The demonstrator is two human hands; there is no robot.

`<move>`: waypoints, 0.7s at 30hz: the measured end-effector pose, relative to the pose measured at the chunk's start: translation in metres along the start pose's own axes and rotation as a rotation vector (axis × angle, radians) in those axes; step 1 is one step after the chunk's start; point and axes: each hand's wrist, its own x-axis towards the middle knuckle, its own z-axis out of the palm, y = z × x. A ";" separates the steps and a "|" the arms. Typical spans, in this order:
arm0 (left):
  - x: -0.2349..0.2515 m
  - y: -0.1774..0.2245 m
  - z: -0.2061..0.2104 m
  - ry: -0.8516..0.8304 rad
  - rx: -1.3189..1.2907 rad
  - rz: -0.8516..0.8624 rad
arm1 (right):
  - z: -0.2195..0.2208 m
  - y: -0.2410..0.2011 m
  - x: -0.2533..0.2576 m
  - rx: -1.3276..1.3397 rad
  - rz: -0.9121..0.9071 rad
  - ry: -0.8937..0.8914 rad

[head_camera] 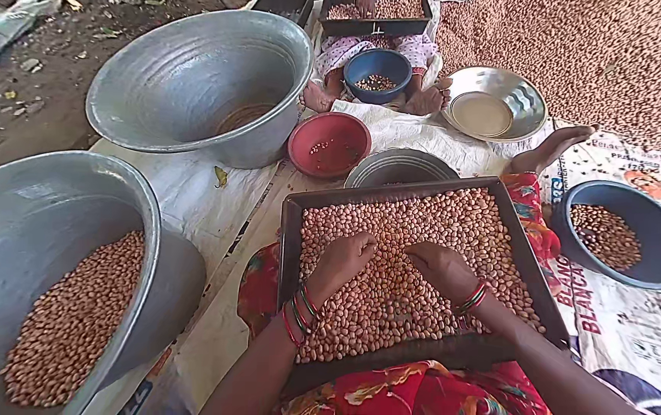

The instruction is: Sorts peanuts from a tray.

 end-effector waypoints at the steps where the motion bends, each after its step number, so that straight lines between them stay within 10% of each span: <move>1: 0.000 0.000 0.000 0.009 -0.007 -0.001 | 0.009 -0.003 0.005 -0.045 -0.023 0.001; 21: 0.007 -0.013 -0.005 0.129 -0.253 -0.112 | 0.056 -0.034 -0.002 -0.149 -0.329 -0.151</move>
